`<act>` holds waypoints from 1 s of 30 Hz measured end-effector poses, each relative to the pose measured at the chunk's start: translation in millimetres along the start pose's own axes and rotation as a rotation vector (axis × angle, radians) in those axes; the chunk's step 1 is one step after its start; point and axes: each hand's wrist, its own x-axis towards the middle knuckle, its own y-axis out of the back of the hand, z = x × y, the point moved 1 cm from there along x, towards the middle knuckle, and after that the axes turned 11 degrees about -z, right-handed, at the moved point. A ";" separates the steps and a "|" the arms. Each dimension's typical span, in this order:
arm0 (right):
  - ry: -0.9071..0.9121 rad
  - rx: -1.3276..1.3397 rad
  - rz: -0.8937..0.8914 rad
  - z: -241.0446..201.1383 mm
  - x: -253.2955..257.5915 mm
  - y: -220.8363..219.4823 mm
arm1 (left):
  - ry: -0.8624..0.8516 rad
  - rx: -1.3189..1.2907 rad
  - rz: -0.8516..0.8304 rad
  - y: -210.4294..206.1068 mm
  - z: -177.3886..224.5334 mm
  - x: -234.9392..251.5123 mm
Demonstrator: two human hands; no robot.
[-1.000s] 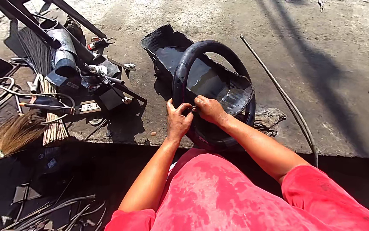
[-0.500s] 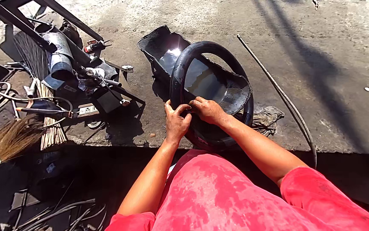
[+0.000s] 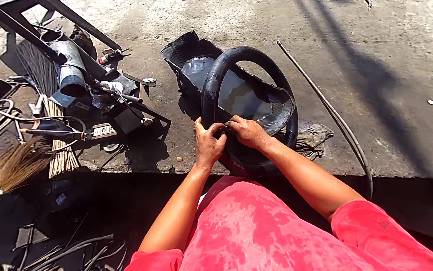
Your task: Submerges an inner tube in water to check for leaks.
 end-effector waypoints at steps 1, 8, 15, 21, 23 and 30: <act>-0.005 -0.020 0.029 -0.4 -0.5 -1.5 | 0.000 0.003 -0.002 -0.4 0.1 -0.5; 0.006 -0.005 0.180 -0.2 -4.0 -4.5 | -0.024 -0.002 0.007 -1.0 -0.3 -1.6; 0.064 0.124 0.153 8.3 -6.8 -0.8 | -0.034 -0.005 0.006 -2.8 1.0 -0.6; 0.052 0.356 0.124 14.4 -8.3 -1.2 | -0.073 -0.005 0.015 -1.6 6.2 4.1; 0.062 0.386 0.149 14.7 -8.5 -1.3 | -0.081 0.004 0.008 -0.5 8.0 4.3; 0.132 0.396 0.351 25.0 -20.7 6.6 | -0.199 0.003 0.012 -4.6 45.1 14.6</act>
